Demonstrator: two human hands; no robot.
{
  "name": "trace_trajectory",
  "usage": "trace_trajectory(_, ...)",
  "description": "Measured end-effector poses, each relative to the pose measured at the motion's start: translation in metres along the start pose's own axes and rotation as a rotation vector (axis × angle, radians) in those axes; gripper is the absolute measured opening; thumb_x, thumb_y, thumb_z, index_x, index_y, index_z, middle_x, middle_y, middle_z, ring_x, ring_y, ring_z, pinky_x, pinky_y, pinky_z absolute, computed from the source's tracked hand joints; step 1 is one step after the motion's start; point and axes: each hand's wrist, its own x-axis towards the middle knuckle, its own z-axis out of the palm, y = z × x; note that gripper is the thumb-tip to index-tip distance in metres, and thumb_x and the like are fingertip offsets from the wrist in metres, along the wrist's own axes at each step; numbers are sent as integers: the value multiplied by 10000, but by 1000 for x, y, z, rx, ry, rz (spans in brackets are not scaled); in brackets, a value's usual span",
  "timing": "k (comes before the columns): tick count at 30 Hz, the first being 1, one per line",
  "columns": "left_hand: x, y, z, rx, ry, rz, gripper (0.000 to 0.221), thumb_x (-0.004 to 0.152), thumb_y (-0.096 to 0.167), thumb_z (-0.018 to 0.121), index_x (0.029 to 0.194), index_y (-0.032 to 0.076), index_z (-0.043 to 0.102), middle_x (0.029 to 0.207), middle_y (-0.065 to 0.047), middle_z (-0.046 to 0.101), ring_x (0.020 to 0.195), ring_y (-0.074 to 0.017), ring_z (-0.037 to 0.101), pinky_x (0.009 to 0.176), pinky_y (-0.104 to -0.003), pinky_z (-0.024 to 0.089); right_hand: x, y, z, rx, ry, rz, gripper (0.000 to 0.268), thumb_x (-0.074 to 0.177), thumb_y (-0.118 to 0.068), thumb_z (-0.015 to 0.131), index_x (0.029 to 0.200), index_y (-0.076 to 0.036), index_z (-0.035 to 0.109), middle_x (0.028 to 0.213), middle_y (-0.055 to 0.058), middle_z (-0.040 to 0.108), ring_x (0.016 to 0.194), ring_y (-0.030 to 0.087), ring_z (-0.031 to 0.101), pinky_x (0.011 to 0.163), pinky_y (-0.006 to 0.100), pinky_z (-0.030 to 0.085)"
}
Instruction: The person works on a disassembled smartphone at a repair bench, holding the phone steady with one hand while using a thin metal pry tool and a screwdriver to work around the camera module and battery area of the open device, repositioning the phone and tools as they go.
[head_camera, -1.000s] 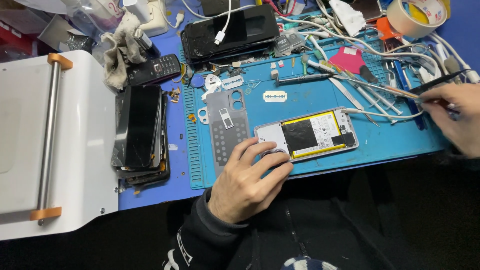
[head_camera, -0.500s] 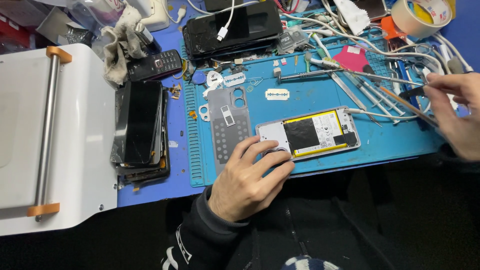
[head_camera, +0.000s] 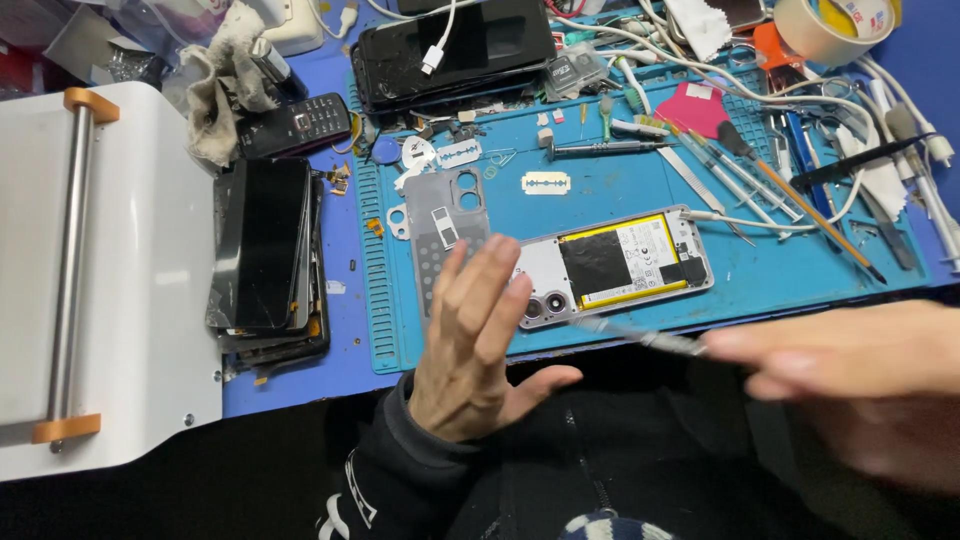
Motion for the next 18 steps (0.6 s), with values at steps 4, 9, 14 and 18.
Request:
trace_trajectory(4, -6, -3, -7, 140, -92, 62, 407, 978, 409, 607, 1215, 78, 594, 1072, -65, 639, 1102, -258, 601, 1081, -588, 413, 52, -59, 78, 67, -11, -77, 290, 884, -44, 741, 1160, -69, 656, 1172, 186, 749, 975, 288, 776, 831, 362, 677)
trace_trajectory(9, -20, -15, -7, -6, -100, 81, 232, 1041, 306, 623, 978, 85, 656, 701, 6, 549, 683, -198, 568, 763, -418, 438, 70, -53, 64, -86, 75, -118, 389, 774, -32, 819, 1115, -95, 643, 1084, 130, 776, 947, 232, 823, 826, 325, 675)
trace_trajectory(14, -14, -11, -7, 11, -100, 2, 177, 1056, 226, 638, 959, 78, 623, 756, -26, 565, 716, -230, 599, 751, -390, 433, 71, -12, 20, -918, 119, 41, 641, 735, -106, 851, 1296, 82, 604, 1067, 166, 739, 923, 301, 715, 849, 419, 567)
trace_trajectory(18, -10, -7, -5, 49, -119, 9, 169, 1045, 219, 648, 949, 81, 637, 744, -19, 564, 711, -221, 595, 756, -386, 445, 77, -6, 30, -1261, 128, 72, 518, 724, -209, 854, 1191, -31, 718, 1081, 121, 764, 890, 316, 698, 806, 419, 548)
